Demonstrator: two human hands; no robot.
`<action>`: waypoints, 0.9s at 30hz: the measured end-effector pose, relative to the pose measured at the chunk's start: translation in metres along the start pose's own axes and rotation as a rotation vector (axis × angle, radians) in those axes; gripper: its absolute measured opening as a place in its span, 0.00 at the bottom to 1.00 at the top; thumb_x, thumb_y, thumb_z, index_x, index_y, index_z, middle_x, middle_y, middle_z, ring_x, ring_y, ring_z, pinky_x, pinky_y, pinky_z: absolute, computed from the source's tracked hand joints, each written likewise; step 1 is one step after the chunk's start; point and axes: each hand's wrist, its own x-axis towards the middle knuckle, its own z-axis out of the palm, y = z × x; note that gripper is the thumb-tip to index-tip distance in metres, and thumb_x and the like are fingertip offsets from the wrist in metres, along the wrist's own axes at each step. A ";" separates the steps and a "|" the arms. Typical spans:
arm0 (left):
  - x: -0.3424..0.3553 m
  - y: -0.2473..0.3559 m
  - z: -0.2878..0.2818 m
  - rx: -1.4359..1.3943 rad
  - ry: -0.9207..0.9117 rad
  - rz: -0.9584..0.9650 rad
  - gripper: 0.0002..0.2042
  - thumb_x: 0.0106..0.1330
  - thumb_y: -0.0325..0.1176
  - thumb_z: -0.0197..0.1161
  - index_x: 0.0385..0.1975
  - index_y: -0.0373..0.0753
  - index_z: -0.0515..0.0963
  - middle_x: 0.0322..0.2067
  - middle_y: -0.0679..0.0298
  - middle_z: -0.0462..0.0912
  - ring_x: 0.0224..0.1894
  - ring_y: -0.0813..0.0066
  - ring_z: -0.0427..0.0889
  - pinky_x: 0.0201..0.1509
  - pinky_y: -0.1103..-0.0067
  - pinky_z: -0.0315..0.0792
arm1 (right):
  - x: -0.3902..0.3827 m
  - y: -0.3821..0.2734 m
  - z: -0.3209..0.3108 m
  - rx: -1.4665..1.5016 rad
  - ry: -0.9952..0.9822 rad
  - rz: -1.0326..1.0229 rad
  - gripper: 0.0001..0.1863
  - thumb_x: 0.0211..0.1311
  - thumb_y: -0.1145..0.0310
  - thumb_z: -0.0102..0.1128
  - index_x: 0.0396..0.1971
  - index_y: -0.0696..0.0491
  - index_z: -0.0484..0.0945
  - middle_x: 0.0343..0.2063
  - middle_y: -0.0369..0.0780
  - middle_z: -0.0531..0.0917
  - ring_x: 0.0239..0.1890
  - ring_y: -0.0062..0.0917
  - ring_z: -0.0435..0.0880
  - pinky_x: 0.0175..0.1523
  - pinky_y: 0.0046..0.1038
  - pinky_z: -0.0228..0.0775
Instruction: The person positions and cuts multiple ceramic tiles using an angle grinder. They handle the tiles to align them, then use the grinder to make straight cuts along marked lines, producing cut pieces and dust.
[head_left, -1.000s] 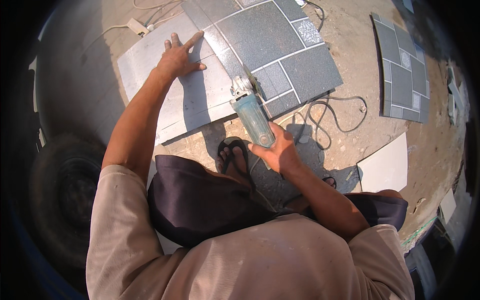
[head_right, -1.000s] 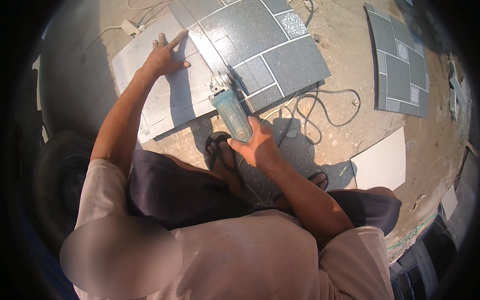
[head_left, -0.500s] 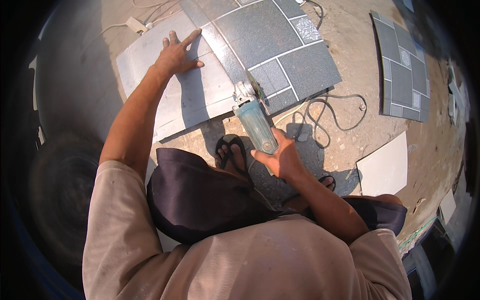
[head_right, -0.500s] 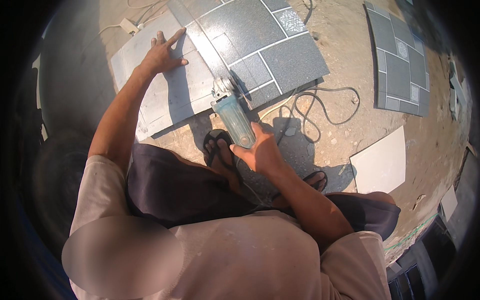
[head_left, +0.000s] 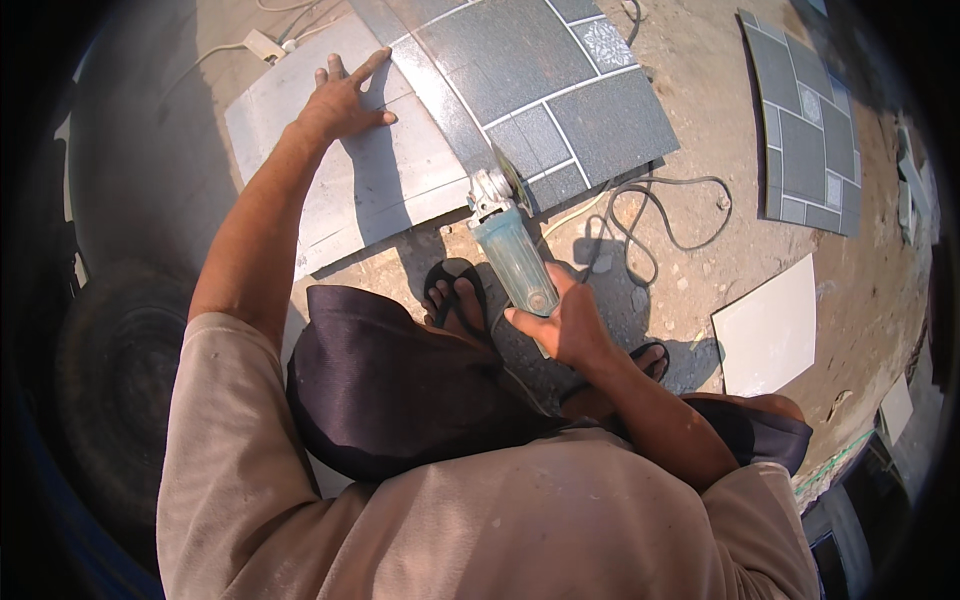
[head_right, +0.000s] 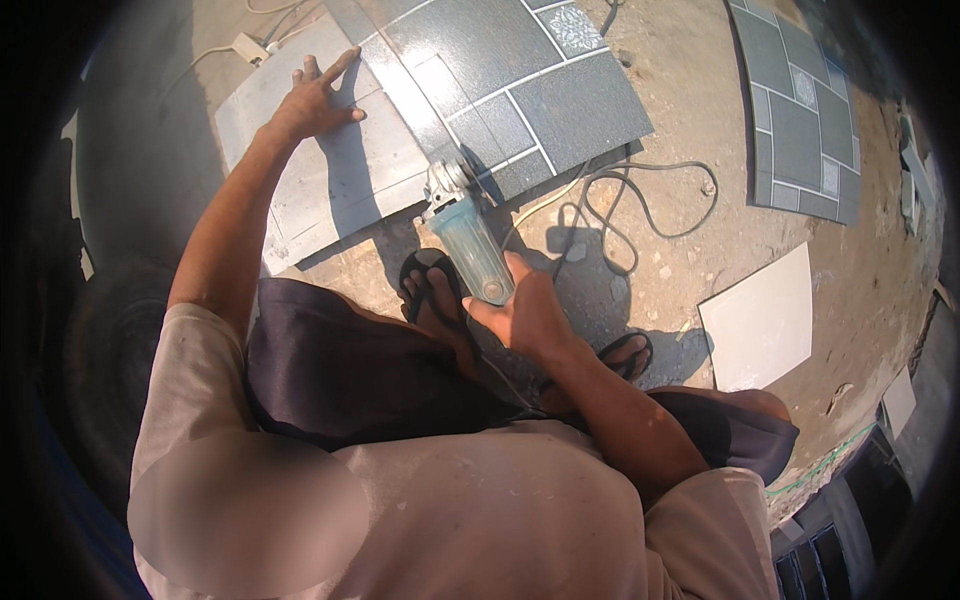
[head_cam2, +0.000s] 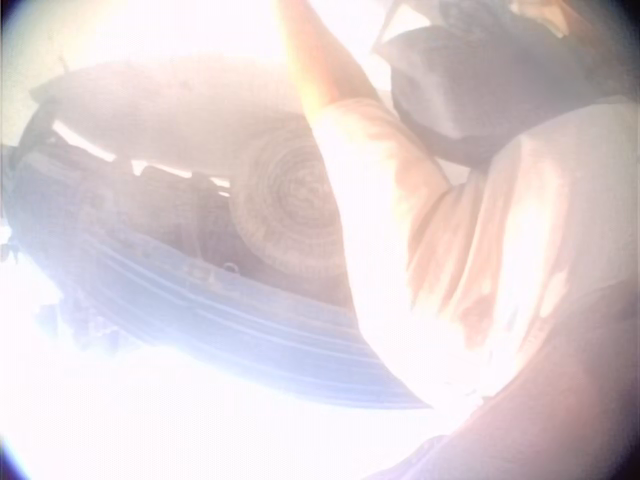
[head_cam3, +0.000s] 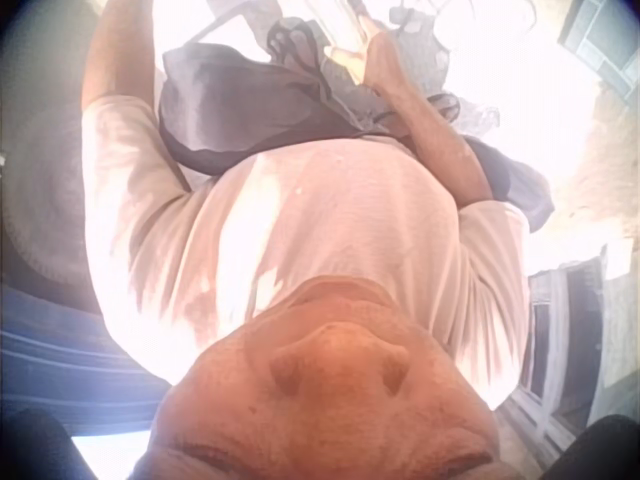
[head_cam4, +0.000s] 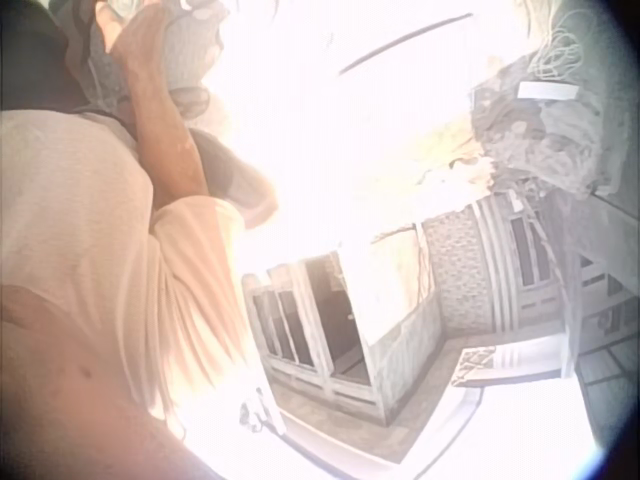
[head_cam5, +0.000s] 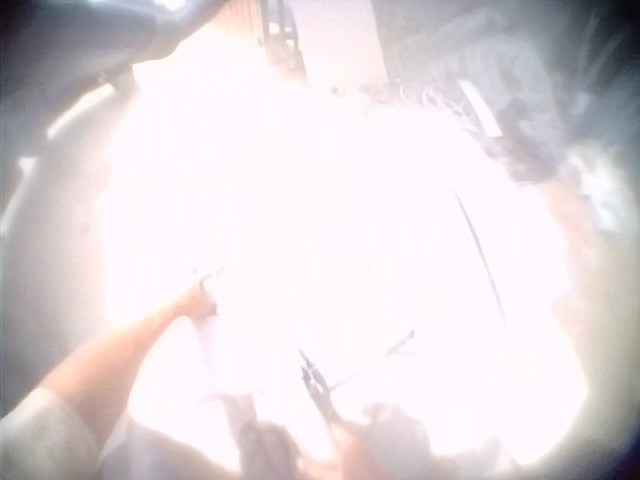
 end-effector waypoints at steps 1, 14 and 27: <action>0.000 -0.001 0.001 -0.005 0.001 0.000 0.58 0.55 0.62 0.85 0.82 0.90 0.49 0.83 0.30 0.46 0.81 0.14 0.49 0.80 0.45 0.69 | -0.002 0.000 -0.001 0.008 -0.004 0.005 0.30 0.62 0.65 0.81 0.58 0.64 0.80 0.44 0.56 0.91 0.50 0.41 0.93 0.53 0.40 0.82; 0.004 -0.007 0.009 -0.003 0.047 0.010 0.58 0.54 0.63 0.85 0.82 0.90 0.50 0.83 0.31 0.47 0.82 0.16 0.48 0.80 0.43 0.69 | -0.020 0.010 -0.002 0.028 0.006 0.012 0.31 0.62 0.65 0.81 0.58 0.68 0.79 0.42 0.58 0.91 0.48 0.40 0.94 0.50 0.39 0.84; 0.000 0.001 0.001 -0.045 0.013 -0.024 0.59 0.52 0.61 0.87 0.82 0.90 0.51 0.84 0.32 0.46 0.83 0.19 0.46 0.79 0.43 0.70 | -0.019 0.011 -0.002 -0.019 -0.012 0.015 0.32 0.61 0.66 0.81 0.61 0.63 0.79 0.47 0.52 0.91 0.50 0.31 0.92 0.56 0.36 0.82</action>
